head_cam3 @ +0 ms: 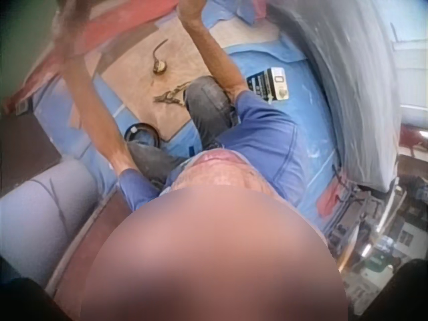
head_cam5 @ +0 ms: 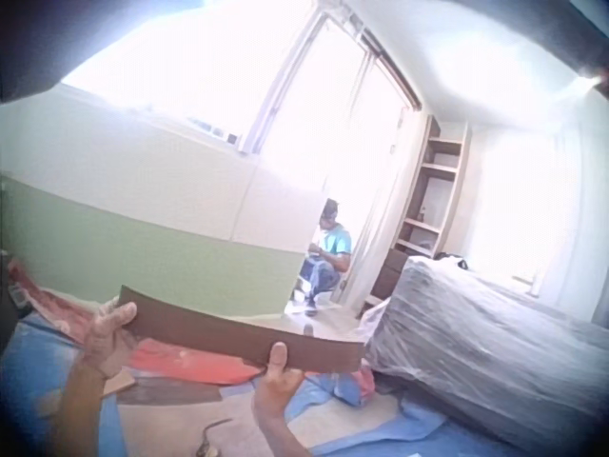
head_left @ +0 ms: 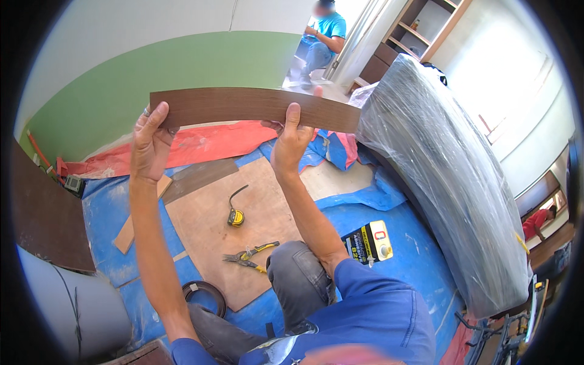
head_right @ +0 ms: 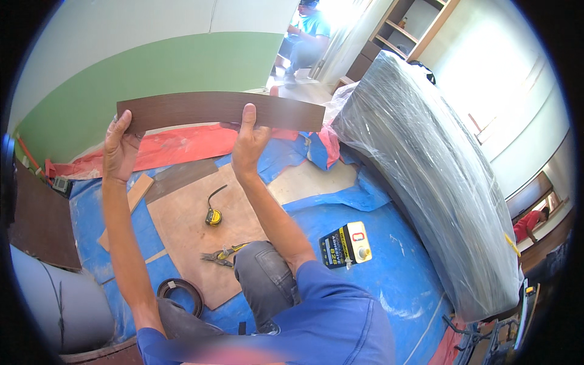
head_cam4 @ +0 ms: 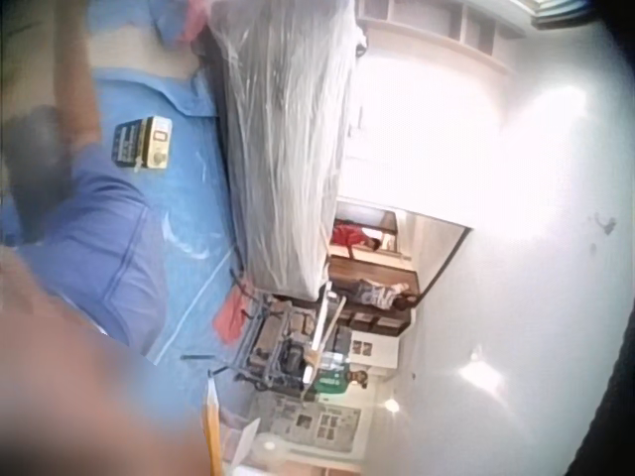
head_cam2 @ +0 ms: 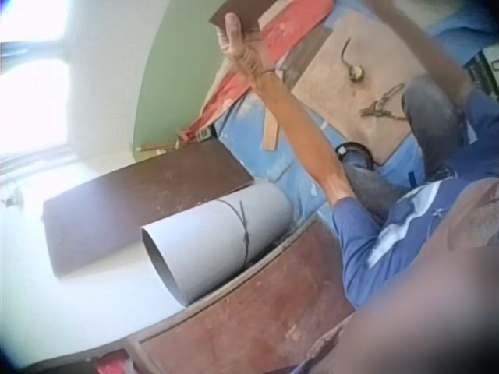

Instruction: The person cuts a strip of brown edge banding with tin snips, then measures and marks it against a wooden shelf edge using a pencil. They repeatedly test-fit the banding on the shelf, trim it further, and mark it again before the clip ends.

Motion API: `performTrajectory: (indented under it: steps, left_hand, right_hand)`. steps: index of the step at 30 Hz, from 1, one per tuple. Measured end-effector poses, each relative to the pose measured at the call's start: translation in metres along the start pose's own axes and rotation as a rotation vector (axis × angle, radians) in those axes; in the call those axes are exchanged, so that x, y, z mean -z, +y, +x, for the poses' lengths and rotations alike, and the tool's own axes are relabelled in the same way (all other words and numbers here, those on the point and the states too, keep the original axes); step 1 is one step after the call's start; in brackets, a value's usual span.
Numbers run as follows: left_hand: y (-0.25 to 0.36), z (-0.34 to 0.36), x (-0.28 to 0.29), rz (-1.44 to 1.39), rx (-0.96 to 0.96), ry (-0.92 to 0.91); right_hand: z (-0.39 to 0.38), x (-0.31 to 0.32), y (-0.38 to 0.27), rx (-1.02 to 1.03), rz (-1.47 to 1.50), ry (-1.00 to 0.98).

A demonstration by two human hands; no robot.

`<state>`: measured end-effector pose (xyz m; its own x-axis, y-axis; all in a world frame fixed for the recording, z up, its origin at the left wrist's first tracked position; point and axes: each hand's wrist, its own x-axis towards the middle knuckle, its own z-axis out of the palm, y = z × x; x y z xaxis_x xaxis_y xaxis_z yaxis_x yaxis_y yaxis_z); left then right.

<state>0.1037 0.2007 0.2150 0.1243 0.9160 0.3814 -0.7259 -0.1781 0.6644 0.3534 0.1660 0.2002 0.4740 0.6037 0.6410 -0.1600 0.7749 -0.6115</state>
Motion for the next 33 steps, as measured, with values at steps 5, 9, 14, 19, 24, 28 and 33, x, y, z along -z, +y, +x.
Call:
performTrajectory:
  steps: [5, 9, 14, 19, 24, 28, 33]
  left_hand:
    - [0.005, -0.007, -0.027, -0.068, -0.229, 0.090]
    - [0.033, -0.021, -0.041, -0.033, -0.302, 0.228]
    - [0.048, -0.104, -0.073, 0.398, -0.177, 0.706]
    - [0.087, -0.200, -0.162, 0.810, 0.059, 1.107]
    - [0.125, -0.180, -0.291, 1.343, 0.195, 0.691]
    - [0.137, -0.080, -0.397, 1.274, 0.083, 0.164]
    - [0.135, 0.037, -0.521, 1.098, -0.121, -0.026]
  right_hand:
    - [0.015, -0.033, -0.017, -0.059, 0.044, -0.035]
    - [0.033, -0.061, -0.036, -0.350, 0.083, -0.045]
    - [0.016, -0.045, -0.080, -1.152, 0.455, -0.088]
    - [-0.044, -0.022, -0.203, -1.422, 0.227, -0.010]
    - [-0.041, 0.000, -0.308, -1.336, -0.314, 0.237]
    - [0.030, 0.028, -0.316, -1.270, -0.361, 0.402]
    - [0.171, 0.071, -0.323, -1.435, 0.352, 0.669]
